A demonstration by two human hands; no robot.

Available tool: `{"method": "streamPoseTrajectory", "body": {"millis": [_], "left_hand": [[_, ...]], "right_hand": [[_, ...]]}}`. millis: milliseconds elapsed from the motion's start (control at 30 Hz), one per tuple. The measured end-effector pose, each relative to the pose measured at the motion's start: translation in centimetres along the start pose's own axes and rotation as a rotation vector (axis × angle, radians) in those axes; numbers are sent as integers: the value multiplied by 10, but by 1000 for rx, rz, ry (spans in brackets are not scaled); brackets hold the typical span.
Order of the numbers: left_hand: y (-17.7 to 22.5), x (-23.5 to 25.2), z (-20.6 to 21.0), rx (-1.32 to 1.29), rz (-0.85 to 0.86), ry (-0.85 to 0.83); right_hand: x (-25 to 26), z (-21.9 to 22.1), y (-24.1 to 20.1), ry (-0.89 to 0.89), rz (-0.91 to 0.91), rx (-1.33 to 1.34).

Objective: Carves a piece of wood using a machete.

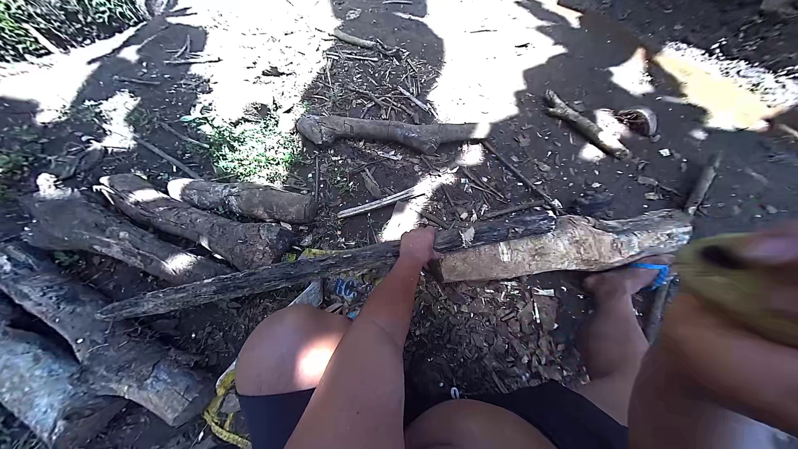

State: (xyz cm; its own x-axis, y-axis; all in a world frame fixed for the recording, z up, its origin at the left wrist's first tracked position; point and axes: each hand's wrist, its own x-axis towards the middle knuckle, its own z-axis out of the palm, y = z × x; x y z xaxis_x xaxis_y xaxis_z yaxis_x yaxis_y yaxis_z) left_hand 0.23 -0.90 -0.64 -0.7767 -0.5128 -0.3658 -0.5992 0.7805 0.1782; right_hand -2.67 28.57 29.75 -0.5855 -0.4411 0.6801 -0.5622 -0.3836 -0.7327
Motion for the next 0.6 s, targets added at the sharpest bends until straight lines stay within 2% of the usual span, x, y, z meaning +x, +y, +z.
{"method": "streamPoseTrajectory", "body": {"millis": [33, 67, 133, 167, 200, 267, 300, 367, 533, 600], "left_hand": [[1, 0, 0, -1, 4, 0], [1, 0, -1, -4, 6, -3], [1, -2, -2, -21, 9, -18], [2, -2, -2, -23, 11, -24], [1, -3, -4, -19, 10, -24], [0, -7, -6, -9, 9, -23], [1, -9, -2, -13, 16, -21], [3, -5, -2, -14, 23, -2], [2, -4, 3, 1, 7, 5], [3, -4, 3, 11, 6, 11]], "right_hand": [[-57, 5, 52, 6, 133, -81], [-116, 11, 97, -31, 377, -247], [-213, 14, 161, -246, 1029, -511], [-237, 12, 180, -340, 1278, -539], [-244, 12, 187, -388, 1417, -515], [-232, 10, 172, -339, 1479, -371], [-218, 7, 160, -287, 1435, -302], [-179, 6, 137, -178, 1196, -202], [-49, 2, 58, 49, 233, 210], [-6, -14, 35, 100, -76, 308]]}}
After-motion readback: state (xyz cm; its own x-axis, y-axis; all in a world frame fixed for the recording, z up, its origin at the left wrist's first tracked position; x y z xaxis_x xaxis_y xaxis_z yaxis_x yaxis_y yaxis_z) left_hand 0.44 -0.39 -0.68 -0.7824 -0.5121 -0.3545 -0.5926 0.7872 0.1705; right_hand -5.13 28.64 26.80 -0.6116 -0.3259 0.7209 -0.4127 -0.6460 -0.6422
